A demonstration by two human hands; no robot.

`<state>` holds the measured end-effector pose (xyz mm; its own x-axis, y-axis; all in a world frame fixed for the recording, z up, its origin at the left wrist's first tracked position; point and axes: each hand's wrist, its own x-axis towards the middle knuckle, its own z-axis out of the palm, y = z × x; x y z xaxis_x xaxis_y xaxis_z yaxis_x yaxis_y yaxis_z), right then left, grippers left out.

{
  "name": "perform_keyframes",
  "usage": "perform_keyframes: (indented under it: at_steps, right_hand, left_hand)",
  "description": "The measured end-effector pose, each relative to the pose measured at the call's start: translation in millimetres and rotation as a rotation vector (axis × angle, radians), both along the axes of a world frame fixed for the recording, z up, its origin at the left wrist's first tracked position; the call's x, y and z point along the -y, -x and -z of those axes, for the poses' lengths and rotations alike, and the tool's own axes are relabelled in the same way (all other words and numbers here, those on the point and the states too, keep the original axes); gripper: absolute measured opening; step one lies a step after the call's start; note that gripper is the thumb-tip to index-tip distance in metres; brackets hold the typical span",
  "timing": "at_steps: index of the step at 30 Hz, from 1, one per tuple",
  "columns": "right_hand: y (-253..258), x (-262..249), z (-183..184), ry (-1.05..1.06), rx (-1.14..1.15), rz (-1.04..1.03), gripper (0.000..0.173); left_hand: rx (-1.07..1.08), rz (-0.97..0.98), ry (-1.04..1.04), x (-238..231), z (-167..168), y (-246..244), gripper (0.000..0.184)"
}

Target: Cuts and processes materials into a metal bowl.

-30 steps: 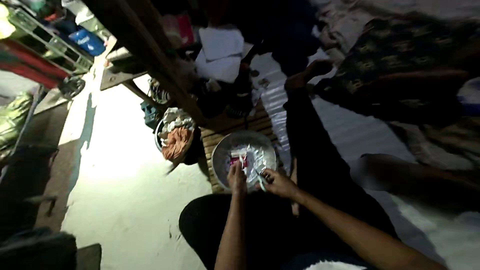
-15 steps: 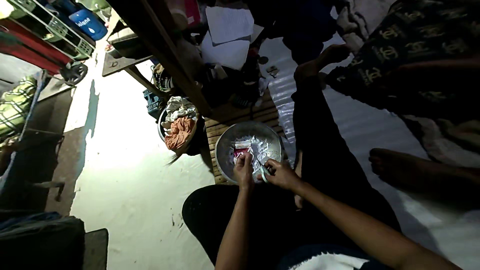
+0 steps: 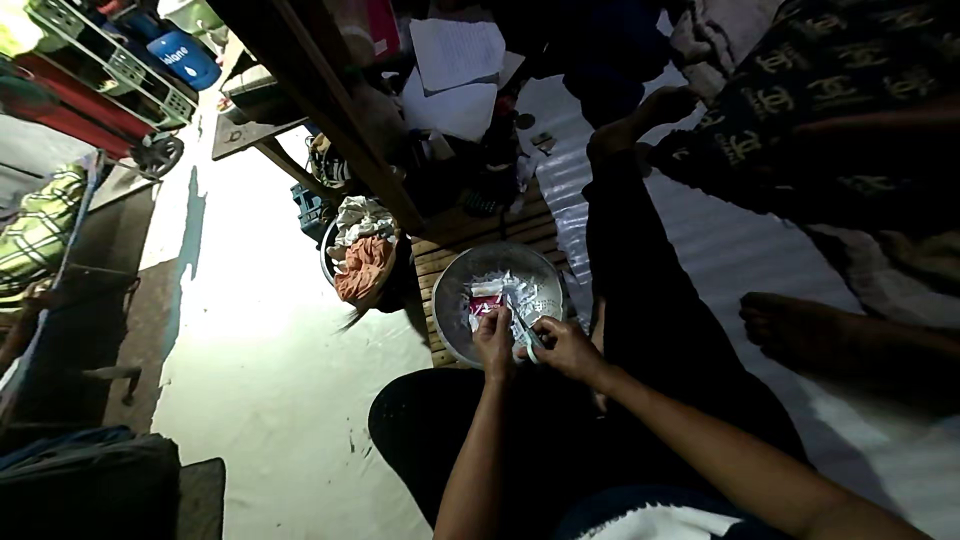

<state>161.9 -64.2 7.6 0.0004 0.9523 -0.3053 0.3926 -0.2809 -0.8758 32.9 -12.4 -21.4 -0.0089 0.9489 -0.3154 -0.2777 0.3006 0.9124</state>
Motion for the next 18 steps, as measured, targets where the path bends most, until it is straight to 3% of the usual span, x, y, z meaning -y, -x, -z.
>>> perform_keyframes:
  at_steps: [18]
  right_hand:
    - [-1.7,-2.0,-2.5,-0.064,-0.069,0.085,0.027]
  left_hand:
    - [0.015,-0.014,-0.006,-1.5,-3.9,3.8,0.008]
